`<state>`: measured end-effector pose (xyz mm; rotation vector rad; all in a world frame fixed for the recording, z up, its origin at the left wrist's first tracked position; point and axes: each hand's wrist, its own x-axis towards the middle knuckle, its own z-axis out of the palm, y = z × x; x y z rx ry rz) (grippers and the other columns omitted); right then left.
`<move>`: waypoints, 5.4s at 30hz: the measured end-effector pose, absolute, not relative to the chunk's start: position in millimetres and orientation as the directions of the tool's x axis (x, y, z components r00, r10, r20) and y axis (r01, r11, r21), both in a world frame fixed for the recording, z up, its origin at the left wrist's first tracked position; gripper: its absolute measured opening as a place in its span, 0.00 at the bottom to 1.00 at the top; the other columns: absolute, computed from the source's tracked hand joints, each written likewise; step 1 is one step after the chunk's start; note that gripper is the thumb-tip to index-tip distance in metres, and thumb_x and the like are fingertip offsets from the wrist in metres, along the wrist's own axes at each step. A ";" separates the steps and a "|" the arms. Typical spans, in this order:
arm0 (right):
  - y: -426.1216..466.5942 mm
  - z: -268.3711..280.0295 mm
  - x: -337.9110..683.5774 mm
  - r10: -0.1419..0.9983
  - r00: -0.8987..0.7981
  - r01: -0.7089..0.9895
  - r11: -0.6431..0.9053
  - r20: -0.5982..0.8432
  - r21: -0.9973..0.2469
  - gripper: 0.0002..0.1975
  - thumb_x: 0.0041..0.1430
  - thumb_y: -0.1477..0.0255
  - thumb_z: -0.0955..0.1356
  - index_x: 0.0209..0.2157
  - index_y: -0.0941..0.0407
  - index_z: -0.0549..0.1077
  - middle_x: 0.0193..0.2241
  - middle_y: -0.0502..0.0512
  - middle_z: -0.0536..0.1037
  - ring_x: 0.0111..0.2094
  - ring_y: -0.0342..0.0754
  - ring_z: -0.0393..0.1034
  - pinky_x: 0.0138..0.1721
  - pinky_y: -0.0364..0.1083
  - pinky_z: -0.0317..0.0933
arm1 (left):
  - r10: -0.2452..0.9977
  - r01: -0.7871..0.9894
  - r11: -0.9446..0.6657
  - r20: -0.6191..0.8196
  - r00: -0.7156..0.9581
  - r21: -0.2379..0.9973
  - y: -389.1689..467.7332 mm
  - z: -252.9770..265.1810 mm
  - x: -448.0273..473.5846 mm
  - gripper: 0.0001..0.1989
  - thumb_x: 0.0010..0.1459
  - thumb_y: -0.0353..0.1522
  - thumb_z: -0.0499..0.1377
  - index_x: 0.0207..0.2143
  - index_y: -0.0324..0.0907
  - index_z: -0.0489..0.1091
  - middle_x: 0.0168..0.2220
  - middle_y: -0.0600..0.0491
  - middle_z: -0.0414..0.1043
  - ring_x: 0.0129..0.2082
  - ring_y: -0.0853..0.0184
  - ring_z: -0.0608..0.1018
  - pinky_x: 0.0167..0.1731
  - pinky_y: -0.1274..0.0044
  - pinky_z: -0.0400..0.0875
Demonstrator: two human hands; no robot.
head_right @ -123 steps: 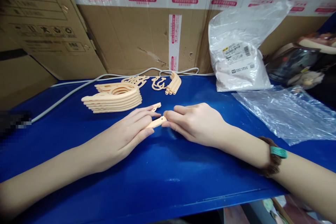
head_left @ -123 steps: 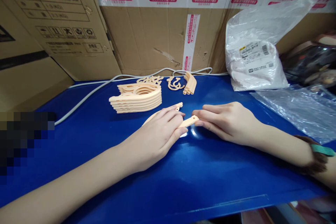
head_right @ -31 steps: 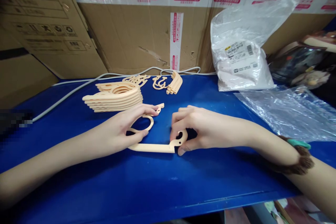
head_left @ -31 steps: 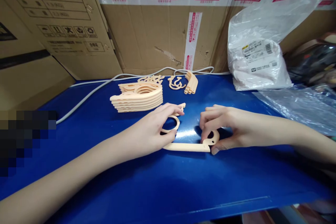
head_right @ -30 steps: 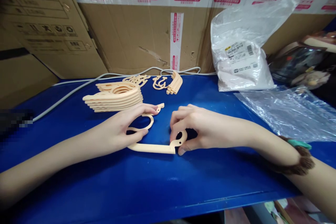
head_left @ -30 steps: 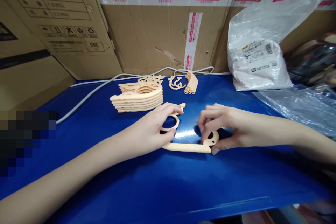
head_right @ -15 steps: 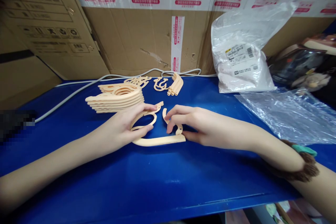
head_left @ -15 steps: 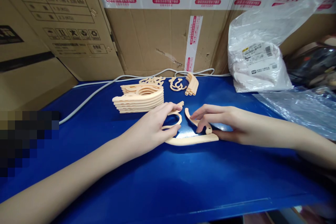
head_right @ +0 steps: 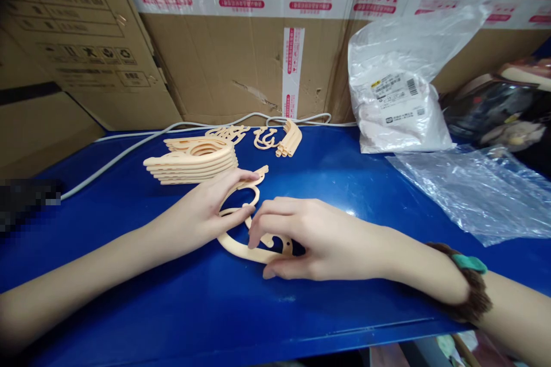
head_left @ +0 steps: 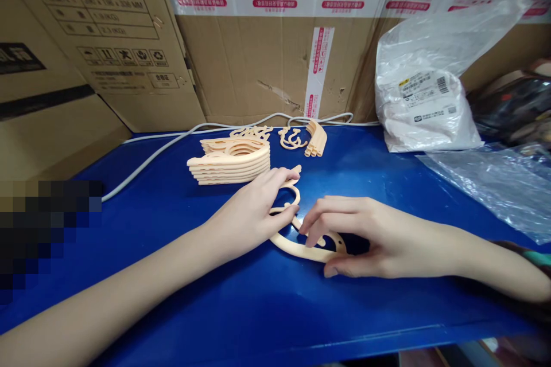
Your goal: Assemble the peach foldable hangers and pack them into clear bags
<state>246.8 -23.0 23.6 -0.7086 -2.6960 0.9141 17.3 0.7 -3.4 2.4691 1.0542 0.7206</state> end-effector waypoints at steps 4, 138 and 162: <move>-26.9 25.6 246.5 0.474 -0.880 0.354 0.684 0.019 -0.638 0.12 0.62 0.74 0.68 0.48 0.55 0.72 0.49 0.54 0.72 0.47 0.44 0.69 0.47 0.41 0.63 | 0.750 0.561 -0.651 0.319 0.580 0.511 -0.1 -4.3 17.9 0.17 0.63 0.33 0.56 0.53 0.43 0.62 0.53 0.48 0.70 0.54 0.61 0.72 0.54 0.68 0.67; 13.4 22.7 264.6 0.859 -0.503 0.218 0.227 0.090 -0.949 0.29 0.67 0.49 0.53 0.34 0.56 0.71 0.28 0.52 0.73 0.28 0.45 0.64 0.30 0.45 0.58 | 0.555 0.605 -0.793 0.503 0.663 0.077 1.6 44.3 -2.8 0.30 0.59 0.39 0.59 0.61 0.39 0.59 0.60 0.44 0.64 0.60 0.54 0.67 0.60 0.64 0.62; 5.4 18.4 264.1 0.659 -0.748 0.626 0.740 0.080 -0.247 0.25 0.65 0.55 0.63 0.57 0.56 0.69 0.57 0.60 0.67 0.56 0.54 0.62 0.57 0.55 0.58 | 0.940 0.884 -0.341 0.115 0.321 0.319 54.1 69.8 -79.4 0.44 0.46 0.58 0.60 0.62 0.51 0.60 0.62 0.55 0.65 0.60 0.50 0.68 0.61 0.66 0.61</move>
